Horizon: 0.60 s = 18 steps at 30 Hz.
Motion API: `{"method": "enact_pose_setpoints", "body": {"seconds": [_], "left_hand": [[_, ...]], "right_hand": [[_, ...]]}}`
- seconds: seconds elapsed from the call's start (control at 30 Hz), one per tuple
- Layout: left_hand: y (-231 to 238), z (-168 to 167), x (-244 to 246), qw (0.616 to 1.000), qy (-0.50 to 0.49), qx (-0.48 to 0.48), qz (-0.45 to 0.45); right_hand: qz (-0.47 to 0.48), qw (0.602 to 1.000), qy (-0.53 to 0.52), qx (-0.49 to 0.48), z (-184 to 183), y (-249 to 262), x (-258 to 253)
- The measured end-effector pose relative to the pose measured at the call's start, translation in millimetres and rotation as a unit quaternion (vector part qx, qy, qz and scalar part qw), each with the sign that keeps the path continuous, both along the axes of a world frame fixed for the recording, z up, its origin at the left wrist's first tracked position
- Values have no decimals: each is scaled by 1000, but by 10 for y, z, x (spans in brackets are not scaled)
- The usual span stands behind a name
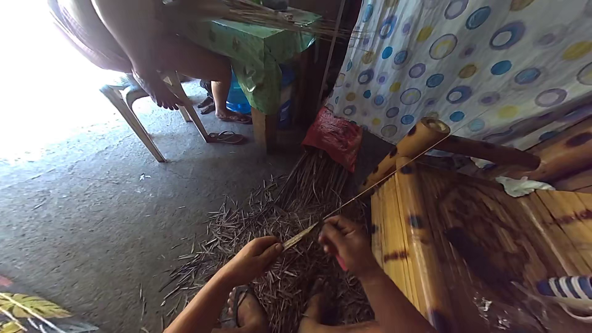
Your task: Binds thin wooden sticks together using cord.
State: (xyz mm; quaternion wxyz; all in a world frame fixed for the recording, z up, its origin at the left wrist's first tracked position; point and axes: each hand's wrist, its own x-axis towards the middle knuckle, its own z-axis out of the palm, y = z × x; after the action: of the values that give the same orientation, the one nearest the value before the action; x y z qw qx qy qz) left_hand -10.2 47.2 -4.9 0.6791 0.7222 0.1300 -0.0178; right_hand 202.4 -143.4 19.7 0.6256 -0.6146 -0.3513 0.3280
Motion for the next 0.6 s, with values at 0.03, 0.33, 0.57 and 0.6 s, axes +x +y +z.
{"method": "enact_pose_setpoints", "body": {"seconds": [0.03, 0.33, 0.57, 0.6], "left_hand": [[-9, -5, 2, 1000, 1, 0, -3], [22, -28, -34, 1000, -3, -22, -16], [29, -45, -35, 1000, -5, 24, -7], [34, -39, -43, 1000, -1, 30, -6]], "right_hand": [[33, 999, 20, -9, -22, 23, -86], [-100, 990, 59, 78, -38, 35, 128], [-41, 995, 92, 4, -62, 82, -236], [-47, 995, 87, 6, -60, 85, -223]]}}
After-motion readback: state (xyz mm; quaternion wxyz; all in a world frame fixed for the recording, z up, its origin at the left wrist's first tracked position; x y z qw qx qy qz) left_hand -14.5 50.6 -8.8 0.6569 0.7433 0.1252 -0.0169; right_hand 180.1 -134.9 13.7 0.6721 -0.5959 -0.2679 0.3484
